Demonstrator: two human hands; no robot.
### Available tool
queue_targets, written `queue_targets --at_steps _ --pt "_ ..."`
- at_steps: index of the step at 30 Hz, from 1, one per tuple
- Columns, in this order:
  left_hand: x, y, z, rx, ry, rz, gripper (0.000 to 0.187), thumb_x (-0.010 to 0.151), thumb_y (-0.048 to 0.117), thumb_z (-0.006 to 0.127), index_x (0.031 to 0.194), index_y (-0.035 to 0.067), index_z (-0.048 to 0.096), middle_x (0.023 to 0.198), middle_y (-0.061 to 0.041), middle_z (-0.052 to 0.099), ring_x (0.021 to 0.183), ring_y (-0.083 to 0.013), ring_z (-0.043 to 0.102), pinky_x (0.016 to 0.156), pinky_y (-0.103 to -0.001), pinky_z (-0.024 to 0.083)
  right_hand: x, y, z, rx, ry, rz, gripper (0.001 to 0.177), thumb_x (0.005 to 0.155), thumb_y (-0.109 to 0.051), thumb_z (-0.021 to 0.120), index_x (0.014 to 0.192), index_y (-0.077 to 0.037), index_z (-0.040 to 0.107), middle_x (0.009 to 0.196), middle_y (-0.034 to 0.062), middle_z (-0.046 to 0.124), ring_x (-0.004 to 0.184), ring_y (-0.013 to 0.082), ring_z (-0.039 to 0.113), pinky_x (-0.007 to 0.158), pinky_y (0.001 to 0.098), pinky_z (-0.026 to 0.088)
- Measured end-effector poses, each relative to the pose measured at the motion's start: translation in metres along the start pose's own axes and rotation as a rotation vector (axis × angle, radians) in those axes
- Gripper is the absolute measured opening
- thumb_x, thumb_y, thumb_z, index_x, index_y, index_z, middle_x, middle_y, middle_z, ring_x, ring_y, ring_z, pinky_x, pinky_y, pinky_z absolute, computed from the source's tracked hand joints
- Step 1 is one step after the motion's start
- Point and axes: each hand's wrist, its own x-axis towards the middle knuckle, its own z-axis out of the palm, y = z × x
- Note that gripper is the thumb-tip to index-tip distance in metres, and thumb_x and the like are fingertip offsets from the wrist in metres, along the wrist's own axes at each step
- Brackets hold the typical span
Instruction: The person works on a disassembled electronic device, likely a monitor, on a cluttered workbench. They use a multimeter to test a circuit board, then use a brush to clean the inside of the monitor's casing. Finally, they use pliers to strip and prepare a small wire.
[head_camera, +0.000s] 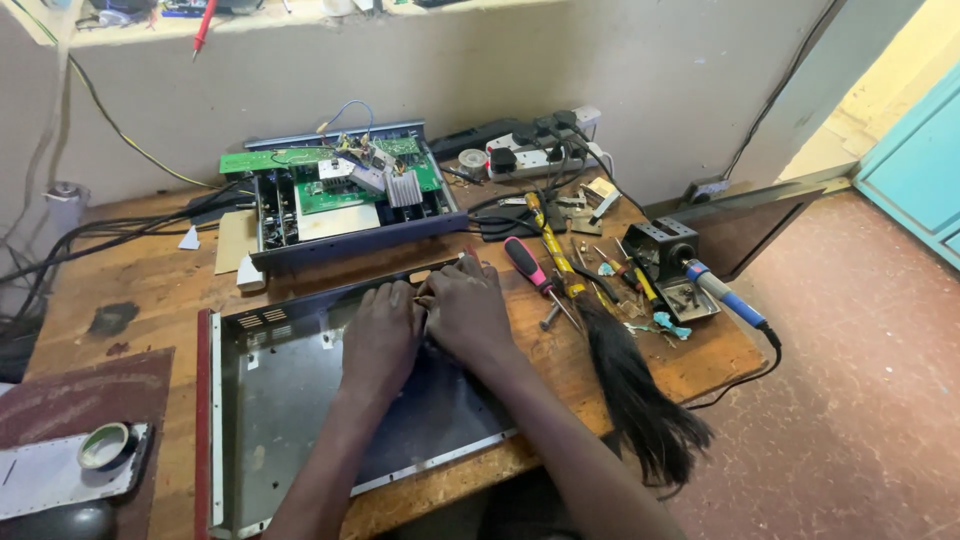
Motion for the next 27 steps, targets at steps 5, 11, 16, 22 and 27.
queue_targets --at_steps 5,11,16,22,27 --pt "-0.005 0.003 -0.007 -0.007 -0.033 0.03 0.018 0.098 0.028 0.06 0.101 0.011 0.065 0.085 -0.013 0.064 0.093 -0.0368 0.071 0.069 -0.049 0.062 0.0 0.009 0.012 -0.037 -0.038 0.008 0.011 0.089 -0.029 0.074 0.089 -0.018 0.079 0.083 0.0048 0.07 0.107 0.0273 0.06 0.103 0.0486 0.043" --pt "0.007 0.017 -0.018 -0.701 -0.24 -0.454 0.035 0.1 0.032 0.048 0.103 0.008 0.074 0.1 -0.025 0.076 0.101 -0.0509 0.069 0.082 -0.066 0.056 0.0 -0.002 -0.007 -0.01 -0.1 0.025 0.011 0.091 -0.028 0.075 0.09 -0.019 0.08 0.085 0.0016 0.071 0.109 0.0251 0.06 0.102 0.0472 0.043" --pt "0.015 0.011 0.017 -0.91 -0.226 -0.7 0.035 0.093 0.034 0.058 0.076 0.007 0.073 0.068 -0.018 0.068 0.074 -0.0331 0.066 0.07 -0.049 0.053 0.004 -0.001 -0.011 0.026 -0.025 -0.003 0.008 0.09 -0.026 0.076 0.085 -0.019 0.077 0.078 0.0021 0.066 0.105 0.0255 0.061 0.094 0.0441 0.046" --pt "0.015 0.013 0.033 -1.001 -0.188 -0.847 0.033 0.088 0.027 0.057 0.064 0.01 0.07 0.051 -0.009 0.056 0.057 -0.0234 0.055 0.059 -0.039 0.048 0.005 -0.004 -0.016 0.068 -0.011 0.014 0.009 0.093 -0.021 0.073 0.086 -0.02 0.078 0.077 0.0014 0.066 0.105 0.0248 0.062 0.096 0.0426 0.048" --pt "0.009 0.002 0.037 -1.256 -0.229 -0.872 0.019 0.086 0.023 0.056 0.076 0.01 0.067 0.064 -0.011 0.061 0.059 -0.0203 0.061 0.052 -0.028 0.048 0.002 0.007 -0.005 0.075 -0.006 -0.009 0.004 0.089 -0.02 0.076 0.088 -0.02 0.08 0.079 0.003 0.07 0.104 0.0269 0.063 0.095 0.0448 0.049"
